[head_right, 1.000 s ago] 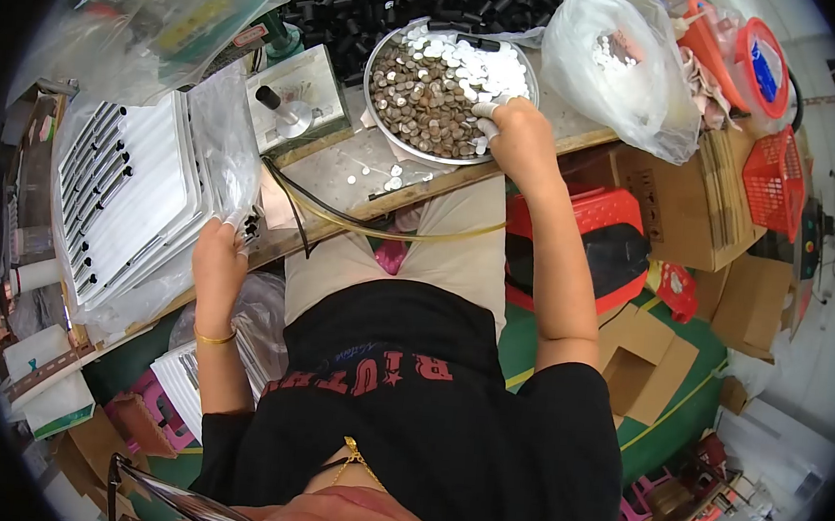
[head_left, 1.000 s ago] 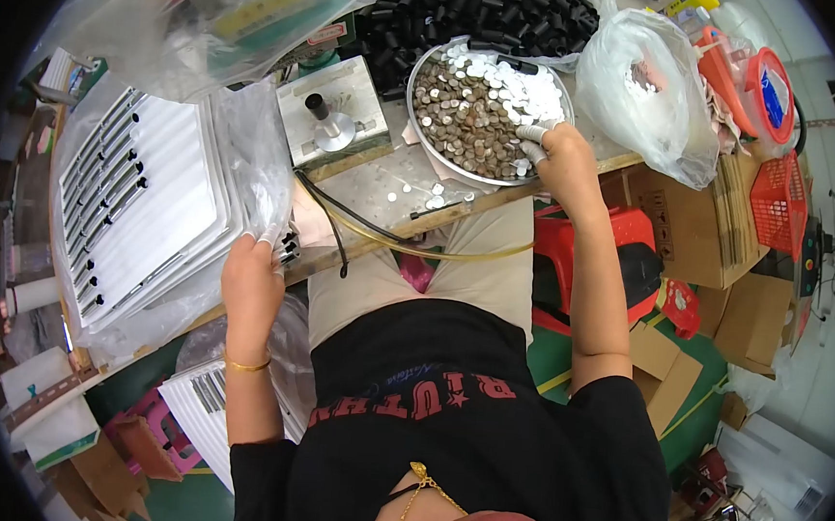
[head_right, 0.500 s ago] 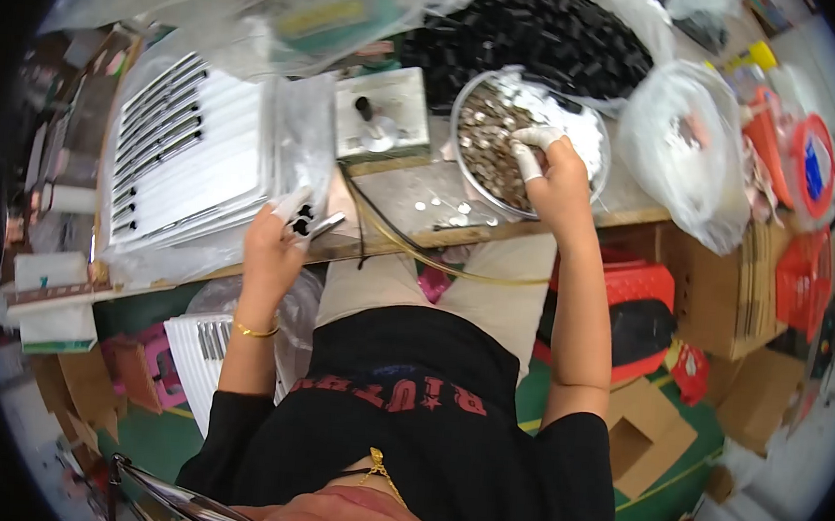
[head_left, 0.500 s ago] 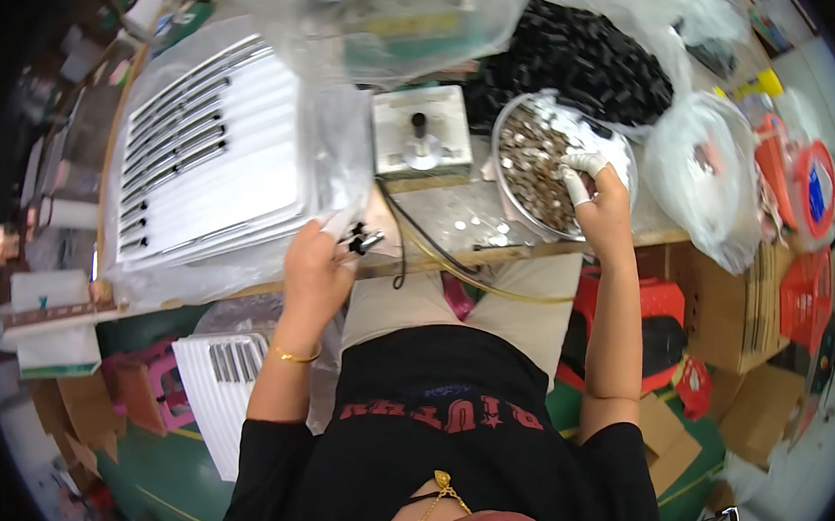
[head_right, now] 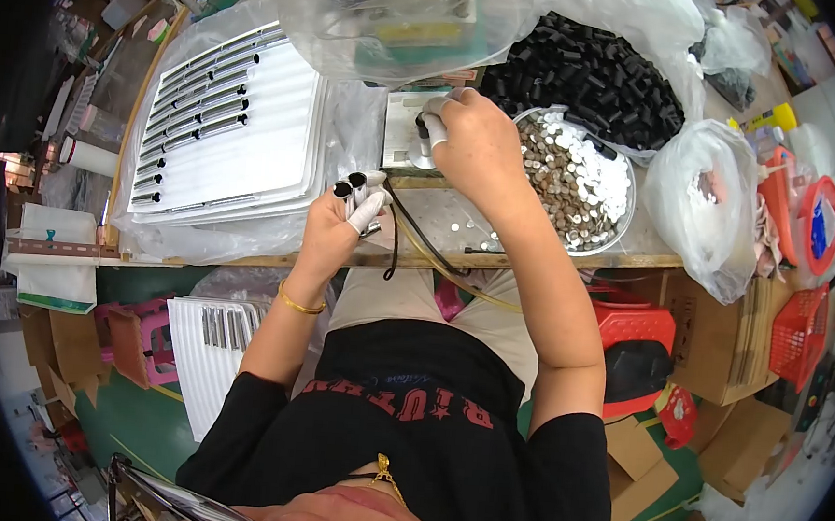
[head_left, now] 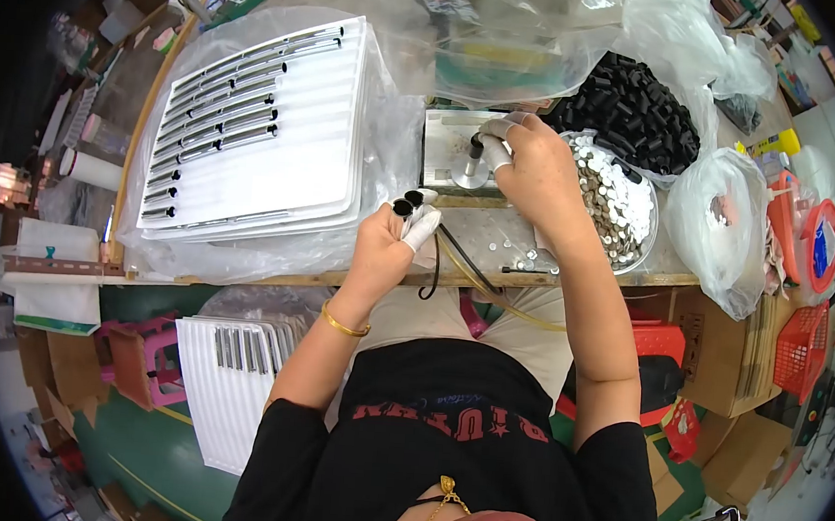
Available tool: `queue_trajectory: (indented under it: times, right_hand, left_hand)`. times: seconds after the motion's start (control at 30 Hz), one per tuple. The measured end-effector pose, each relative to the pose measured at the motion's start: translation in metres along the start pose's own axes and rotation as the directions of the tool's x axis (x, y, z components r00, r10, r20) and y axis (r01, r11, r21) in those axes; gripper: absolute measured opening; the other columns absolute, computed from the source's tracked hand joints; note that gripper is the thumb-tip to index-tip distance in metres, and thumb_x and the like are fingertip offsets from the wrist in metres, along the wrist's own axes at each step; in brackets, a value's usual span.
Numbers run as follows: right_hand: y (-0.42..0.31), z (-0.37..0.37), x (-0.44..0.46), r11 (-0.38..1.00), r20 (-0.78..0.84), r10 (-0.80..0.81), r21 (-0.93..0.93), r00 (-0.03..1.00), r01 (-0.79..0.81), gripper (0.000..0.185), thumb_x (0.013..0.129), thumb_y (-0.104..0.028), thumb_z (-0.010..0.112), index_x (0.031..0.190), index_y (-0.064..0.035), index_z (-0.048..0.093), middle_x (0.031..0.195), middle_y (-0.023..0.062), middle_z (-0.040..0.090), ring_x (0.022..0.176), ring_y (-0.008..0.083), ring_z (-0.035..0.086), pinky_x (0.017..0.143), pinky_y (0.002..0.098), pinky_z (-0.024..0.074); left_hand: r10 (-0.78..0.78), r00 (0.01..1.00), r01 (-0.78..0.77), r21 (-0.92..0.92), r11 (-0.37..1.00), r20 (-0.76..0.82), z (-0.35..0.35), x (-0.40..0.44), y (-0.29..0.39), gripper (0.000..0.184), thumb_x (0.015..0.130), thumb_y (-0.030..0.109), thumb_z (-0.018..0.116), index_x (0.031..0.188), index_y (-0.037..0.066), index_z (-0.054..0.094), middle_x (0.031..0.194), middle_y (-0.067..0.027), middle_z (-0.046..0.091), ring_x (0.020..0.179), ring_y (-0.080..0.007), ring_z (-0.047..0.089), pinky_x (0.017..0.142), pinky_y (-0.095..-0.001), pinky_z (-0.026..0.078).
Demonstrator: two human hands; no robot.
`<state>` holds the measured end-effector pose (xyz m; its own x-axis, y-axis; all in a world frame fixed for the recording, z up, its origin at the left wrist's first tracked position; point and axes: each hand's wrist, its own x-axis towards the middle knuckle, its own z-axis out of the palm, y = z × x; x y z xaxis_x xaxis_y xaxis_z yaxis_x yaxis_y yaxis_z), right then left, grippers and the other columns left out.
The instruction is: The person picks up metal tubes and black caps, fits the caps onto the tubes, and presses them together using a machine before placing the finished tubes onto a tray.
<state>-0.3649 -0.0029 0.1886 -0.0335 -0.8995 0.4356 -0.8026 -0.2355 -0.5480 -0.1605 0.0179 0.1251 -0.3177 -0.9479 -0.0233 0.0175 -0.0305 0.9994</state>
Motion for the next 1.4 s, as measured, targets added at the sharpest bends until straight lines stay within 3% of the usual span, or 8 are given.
queue_trajectory:
  times: [0.2,0.4,0.5,0.77,1.0,1.07,1.23,1.4]
  right_hand:
    - [-0.007,-0.003,0.003,0.987,0.054,-0.03,-0.154,0.998,0.038,0.02,0.074,-0.005,0.061,0.091,-0.0021,0.07,0.095,0.016,0.064,0.084,0.0357,0.061,0.075,0.0408,0.0492]
    - [-0.014,-0.005,0.009,0.978,0.074,0.125,-0.178,0.989,-0.11,0.02,0.073,-0.009,0.062,0.09,-0.0023,0.07,0.097,0.0158,0.065,0.079,0.0333,0.062,0.073,0.0379,0.0497]
    - [-0.006,0.002,0.012,0.941,0.151,0.31,0.088,0.939,-0.325,0.022,0.073,-0.013,0.064,0.091,-0.0021,0.07,0.097,0.0154,0.066,0.073,0.0301,0.063,0.068,0.0357,0.0495]
    - [-0.001,0.003,0.006,0.988,-0.01,-0.047,-0.148,0.999,0.045,0.022,0.073,-0.015,0.066,0.091,-0.0035,0.07,0.097,0.0151,0.066,0.072,0.029,0.063,0.068,0.037,0.0495]
    - [-0.01,-0.006,-0.011,0.999,-0.085,0.03,-0.038,0.996,-0.034,0.022,0.076,-0.005,0.062,0.097,-0.0048,0.068,0.093,0.012,0.065,0.076,0.0283,0.063,0.066,0.0356,0.0514]
    - [-0.007,-0.007,-0.023,0.933,0.0,-0.358,-0.015,0.934,0.358,0.03,0.073,-0.004,0.063,0.103,-0.0076,0.066,0.097,0.0101,0.063,0.079,0.0268,0.064,0.063,0.0336,0.0519]
    - [-0.004,-0.007,-0.045,0.817,0.243,-0.537,-0.086,0.807,0.57,0.039,0.07,-0.01,0.063,0.108,-0.0101,0.061,0.11,0.01,0.059,0.084,0.0268,0.063,0.064,0.0338,0.0528]
    - [0.016,-0.012,-0.031,0.838,-0.1,-0.545,-0.105,0.833,0.536,0.032,0.068,-0.006,0.067,0.1,-0.0068,0.063,0.099,0.0098,0.062,0.078,0.0238,0.06,0.062,0.0314,0.0498]
  left_hand:
    - [-0.122,0.992,0.115,0.153,0.982,0.039,-0.006,0.012,-0.005,0.024,0.09,0.014,0.062,0.105,-0.004,0.061,0.088,-0.0056,0.067,0.078,-0.0097,0.06,0.069,-0.0229,0.048]
    - [-0.157,0.985,0.168,-0.196,0.966,0.071,0.005,0.025,0.019,0.02,0.087,0.018,0.065,0.096,-0.001,0.068,0.084,-0.0072,0.068,0.075,-0.0117,0.062,0.069,-0.0238,0.048]
    - [-0.176,0.977,0.197,-0.189,0.962,0.124,0.006,0.032,0.015,0.027,0.087,0.016,0.065,0.106,-0.003,0.062,0.089,-0.0079,0.067,0.077,-0.0121,0.062,0.071,-0.0251,0.048]
    - [-0.26,0.945,0.313,-0.32,0.894,0.197,0.005,0.038,0.008,0.027,0.088,0.018,0.064,0.106,-0.002,0.063,0.088,-0.0098,0.067,0.077,-0.0158,0.065,0.069,-0.0269,0.054]
    - [-0.325,0.874,0.486,-0.669,0.562,0.361,0.006,0.04,0.018,0.035,0.089,0.016,0.061,0.117,-0.003,0.052,0.107,-0.017,0.061,0.092,-0.0268,0.065,0.075,-0.0355,0.058]
    - [-0.307,0.847,0.526,-0.597,0.606,0.434,0.004,0.039,0.018,0.035,0.089,0.014,0.06,0.119,-0.002,0.051,0.11,-0.017,0.06,0.096,-0.0279,0.064,0.075,-0.0374,0.058]
    - [-0.257,0.676,0.63,-0.362,0.688,0.69,0.007,0.03,0.025,0.034,0.087,0.004,0.057,0.12,-0.001,0.05,0.115,-0.0147,0.058,0.105,-0.0288,0.06,0.077,-0.0398,0.059]
    - [-0.22,0.78,0.56,-0.497,0.663,0.586,0.007,0.021,0.045,0.049,0.089,0.012,0.059,0.132,-0.006,0.04,0.125,-0.016,0.054,0.099,-0.0264,0.062,0.074,-0.0335,0.058]
